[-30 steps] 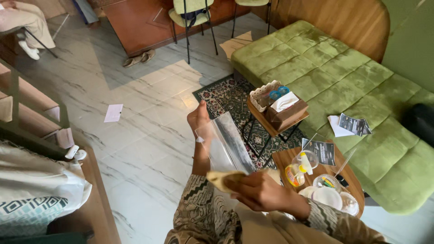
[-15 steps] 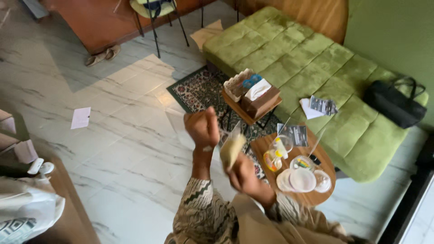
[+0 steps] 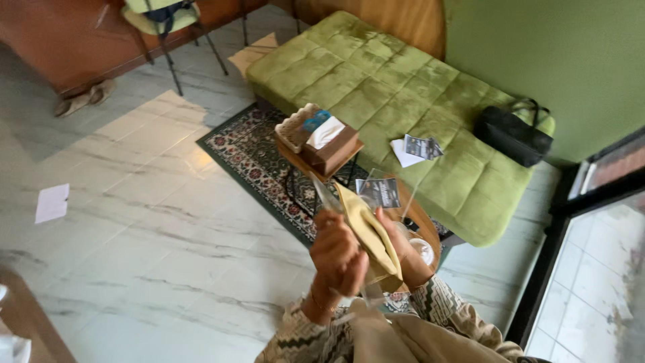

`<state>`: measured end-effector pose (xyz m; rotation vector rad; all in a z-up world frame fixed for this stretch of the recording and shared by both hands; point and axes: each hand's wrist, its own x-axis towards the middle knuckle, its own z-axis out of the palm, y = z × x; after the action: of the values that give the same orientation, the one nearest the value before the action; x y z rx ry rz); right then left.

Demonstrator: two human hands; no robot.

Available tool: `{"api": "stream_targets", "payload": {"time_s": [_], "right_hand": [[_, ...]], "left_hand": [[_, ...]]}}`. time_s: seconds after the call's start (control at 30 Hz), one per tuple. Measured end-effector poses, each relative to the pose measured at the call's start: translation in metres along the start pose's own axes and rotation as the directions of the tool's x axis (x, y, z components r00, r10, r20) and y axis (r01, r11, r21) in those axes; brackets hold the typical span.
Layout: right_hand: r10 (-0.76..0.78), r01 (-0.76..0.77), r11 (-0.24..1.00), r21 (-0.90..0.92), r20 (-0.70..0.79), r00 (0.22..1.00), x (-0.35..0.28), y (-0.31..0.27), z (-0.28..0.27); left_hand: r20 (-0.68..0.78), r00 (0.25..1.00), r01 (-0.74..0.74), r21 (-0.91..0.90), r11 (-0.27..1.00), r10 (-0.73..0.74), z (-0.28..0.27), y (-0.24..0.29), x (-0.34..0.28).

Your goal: The person sprays an acrylic sheet with a liquid cleaner from a bottle and wipes the surface with a cloth by hand.

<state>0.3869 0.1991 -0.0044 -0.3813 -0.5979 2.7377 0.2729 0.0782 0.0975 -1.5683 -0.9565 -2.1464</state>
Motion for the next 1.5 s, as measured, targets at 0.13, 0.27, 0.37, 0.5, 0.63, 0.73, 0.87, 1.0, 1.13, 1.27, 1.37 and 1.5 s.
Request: {"api": "stream_targets", "payload": {"time_s": [0.13, 0.27, 0.37, 0.5, 0.63, 0.73, 0.87, 1.0, 1.13, 1.27, 1.37, 1.5], "right_hand": [[-0.254, 0.193, 0.913, -0.359, -0.134, 0.958, -0.033, -0.031, -0.022], [-0.536, 0.344, 0.648, -0.679, -0.087, 0.84, -0.065, -0.058, -0.046], [-0.511, 0.323, 0.551, -0.769, -0.005, 0.86, -0.09, -0.068, -0.051], [-0.594, 0.386, 0.526, -0.758, -0.003, 0.804, -0.118, -0.104, -0.026], [-0.785, 0.512, 0.245, -0.824, 0.142, 0.604, -0.148, -0.109, 0.014], [-0.654, 0.317, -0.112, -0.942, 0.31, 0.69, -0.154, -0.067, 0.025], [-0.285, 0.404, -0.722, -0.562, 0.773, 0.567, -0.129, -0.048, 0.013], [-0.751, 0.126, -0.353, -0.927, 0.361, 0.553, -0.102, -0.095, -0.002], [-0.798, 0.298, -0.21, -0.931, 0.339, 0.498, -0.107, -0.128, 0.005], [-0.729, 0.53, -0.306, -0.791, 0.552, 0.404, -0.121, -0.093, 0.028], [-0.442, 0.277, -0.72, -0.637, 0.728, 0.524, -0.119, -0.044, 0.047], [-0.286, 0.416, -0.624, -0.661, 0.689, 0.666, -0.142, 0.001, 0.041]], "left_hand": [[0.076, 0.997, -0.006, 0.111, 0.994, -0.002, 0.03, 0.02, -0.015], [0.478, 0.749, 0.662, -0.521, 0.539, -0.458, 0.019, 0.029, -0.036], [0.791, 0.174, 0.982, -0.097, 0.16, -0.586, 0.005, 0.03, -0.058], [0.566, 0.299, 0.936, -0.017, 0.352, -0.768, 0.0, 0.034, -0.097], [0.449, 0.438, 0.781, 0.239, 0.577, -0.779, 0.008, 0.04, -0.121], [0.411, 0.544, 0.675, 0.304, 0.673, -0.731, 0.026, 0.041, -0.134], [0.448, 0.485, 0.659, 0.376, 0.651, -0.751, 0.036, 0.04, -0.136], [0.51, 0.417, 0.789, 0.207, 0.578, -0.752, 0.023, 0.057, -0.129], [0.493, 0.404, 0.862, 0.076, 0.501, -0.771, 0.018, 0.057, -0.112], [0.473, 0.208, 0.956, -0.285, 0.075, -0.856, 0.028, 0.05, -0.121], [0.54, 0.352, 0.87, -0.49, 0.054, -0.764, 0.041, 0.039, -0.136], [0.363, 0.326, 0.753, -0.657, 0.009, -0.873, 0.046, 0.033, -0.14]]}}
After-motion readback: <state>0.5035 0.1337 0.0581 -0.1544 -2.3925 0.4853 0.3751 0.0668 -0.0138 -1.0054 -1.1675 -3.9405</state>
